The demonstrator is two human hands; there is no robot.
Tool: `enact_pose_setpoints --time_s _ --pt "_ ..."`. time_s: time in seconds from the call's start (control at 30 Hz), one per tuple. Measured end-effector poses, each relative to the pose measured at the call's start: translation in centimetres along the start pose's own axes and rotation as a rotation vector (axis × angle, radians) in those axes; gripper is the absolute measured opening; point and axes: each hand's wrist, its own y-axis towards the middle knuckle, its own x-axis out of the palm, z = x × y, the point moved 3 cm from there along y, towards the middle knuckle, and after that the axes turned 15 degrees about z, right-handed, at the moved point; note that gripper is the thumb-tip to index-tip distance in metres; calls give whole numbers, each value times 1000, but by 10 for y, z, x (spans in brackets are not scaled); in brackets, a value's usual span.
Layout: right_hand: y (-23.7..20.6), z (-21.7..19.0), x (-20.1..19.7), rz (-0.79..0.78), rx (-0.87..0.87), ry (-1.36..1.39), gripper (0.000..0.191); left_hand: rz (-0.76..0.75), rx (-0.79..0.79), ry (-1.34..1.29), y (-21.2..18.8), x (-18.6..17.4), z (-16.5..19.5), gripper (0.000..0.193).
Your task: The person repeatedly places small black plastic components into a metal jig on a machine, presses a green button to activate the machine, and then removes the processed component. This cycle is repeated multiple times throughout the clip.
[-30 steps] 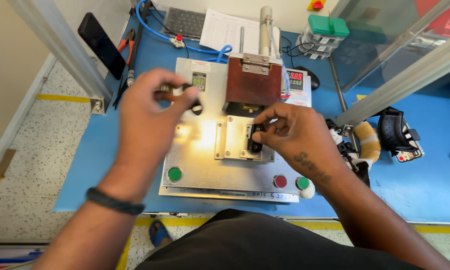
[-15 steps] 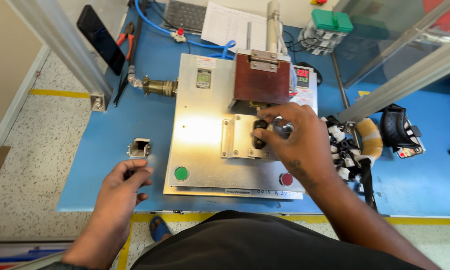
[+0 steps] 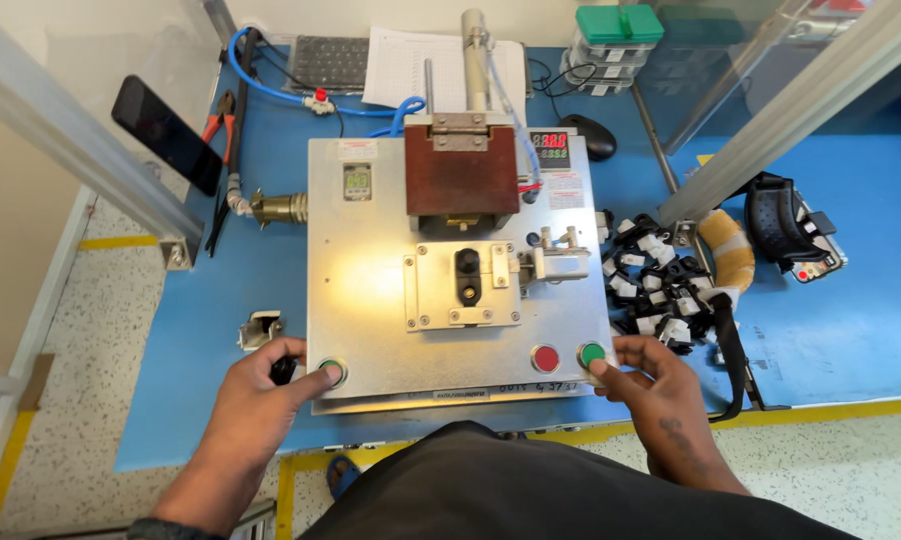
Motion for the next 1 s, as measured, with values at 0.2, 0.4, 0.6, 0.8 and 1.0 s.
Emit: enact_pose_setpoints --time_s 0.2,0.4,0.6,0.8,1.0 --pt "10 -10 2 -71 43 -32 32 10 1 8 4 3 1 29" --pt "-16 -63 2 139 -504 -248 33 -13 77 33 5 0 -7 36" --pt "-64 -123 55 34 -1211 -101 31 -63 315 105 1 -4 -5 51" --pt "-83 -142 88 -3 -1453 -178 28 15 297 150 5 -14 -15 46" --pt "-88 -134 92 100 -1557 -258 22 88 271 -93 17 -32 -49 37"
